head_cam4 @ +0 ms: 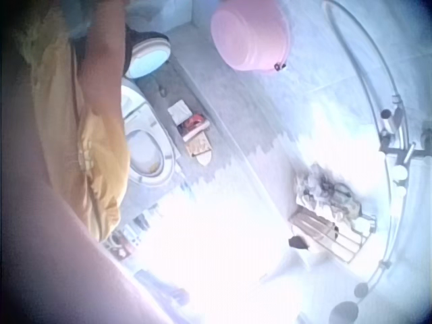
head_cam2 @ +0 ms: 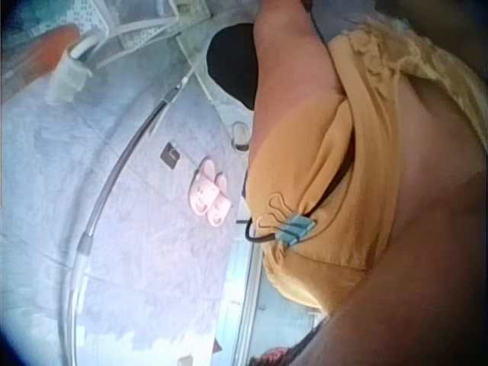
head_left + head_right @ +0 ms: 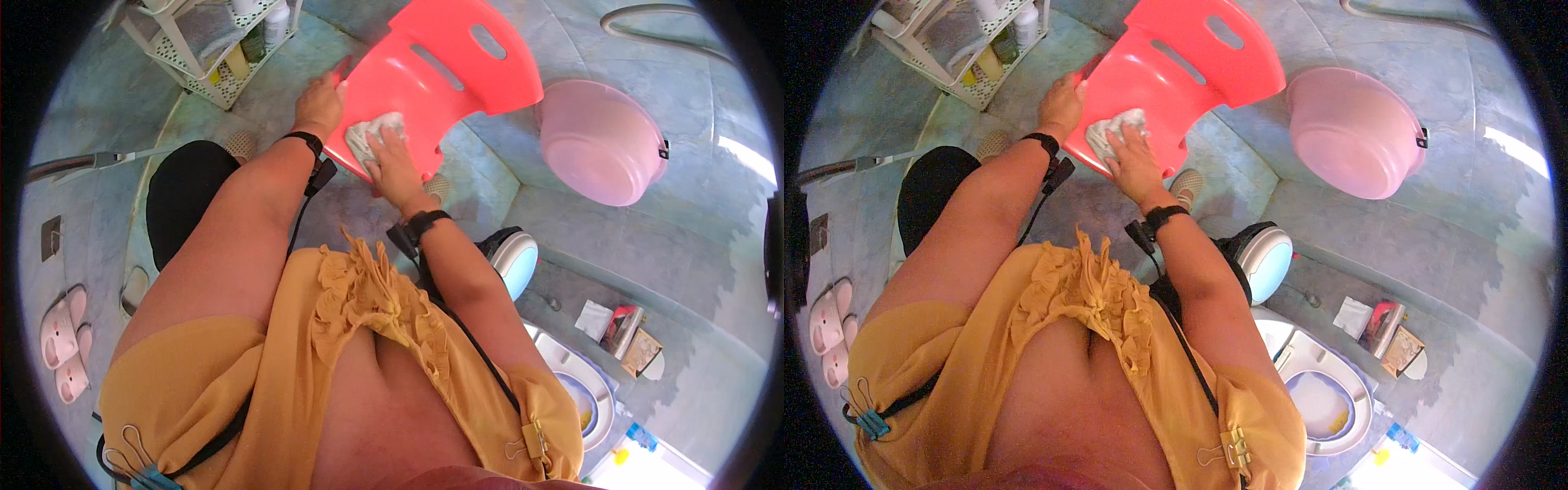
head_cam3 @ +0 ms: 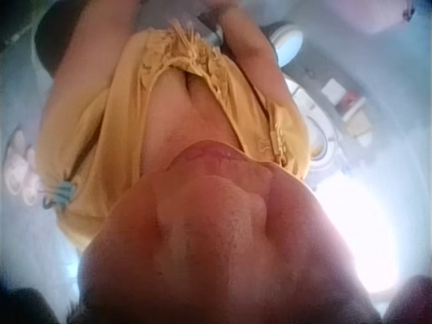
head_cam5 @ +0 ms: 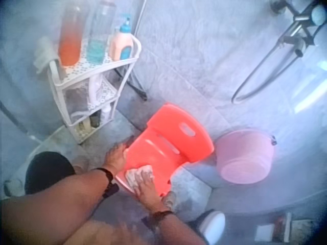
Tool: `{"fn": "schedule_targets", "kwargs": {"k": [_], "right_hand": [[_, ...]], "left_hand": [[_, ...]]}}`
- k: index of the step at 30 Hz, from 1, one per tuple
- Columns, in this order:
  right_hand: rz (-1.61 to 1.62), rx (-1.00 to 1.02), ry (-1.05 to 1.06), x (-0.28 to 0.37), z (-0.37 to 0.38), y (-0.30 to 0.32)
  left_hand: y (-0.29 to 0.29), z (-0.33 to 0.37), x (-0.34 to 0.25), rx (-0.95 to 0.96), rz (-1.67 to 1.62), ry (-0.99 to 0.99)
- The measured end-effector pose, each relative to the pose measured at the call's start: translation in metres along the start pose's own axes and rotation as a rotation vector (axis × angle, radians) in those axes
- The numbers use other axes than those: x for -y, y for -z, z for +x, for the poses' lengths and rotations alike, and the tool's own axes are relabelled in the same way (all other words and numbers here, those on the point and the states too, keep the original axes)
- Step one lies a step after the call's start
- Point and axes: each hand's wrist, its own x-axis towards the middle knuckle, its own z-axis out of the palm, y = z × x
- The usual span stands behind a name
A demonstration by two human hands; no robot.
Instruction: The person wipes a red plastic stool with a cloth, then places a light blue toilet seat cover on the stool and wipes it thoroughly. The person continues wiping the stool after removing the cover.
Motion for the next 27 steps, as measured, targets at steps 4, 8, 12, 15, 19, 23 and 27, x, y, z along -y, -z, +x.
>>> {"fn": "schedule_targets", "kwargs": {"k": [4, 8, 12, 15, 19, 23, 27], "right_hand": [[-0.282, 0.052, -0.213, -0.035, -0.010, 0.021], [-0.318, -0.072, -0.310, -0.067, 0.010, 0.021], [-0.171, -0.360, -0.305, -0.079, 0.053, 0.003], [-0.149, -0.442, -0.300, -0.078, 0.092, -0.005], [-0.076, -0.566, -0.275, -0.066, 0.135, -0.015], [-0.079, -0.548, -0.239, -0.055, 0.153, -0.023], [0.131, -0.467, -0.171, -0.037, 0.152, -0.030]], "left_hand": [[0.005, -0.001, -0.005, 0.019, 0.050, 0.018], [0.006, -0.002, -0.005, 0.023, 0.062, 0.024], [0.007, -0.002, -0.003, 0.004, 0.034, -0.025], [0.010, -0.003, -0.004, 0.044, 0.020, -0.009], [0.013, -0.003, -0.006, 0.044, 0.010, -0.009], [0.008, -0.003, -0.005, 0.004, 0.006, -0.008], [0.001, -0.001, -0.002, -0.026, 0.000, -0.034]]}}
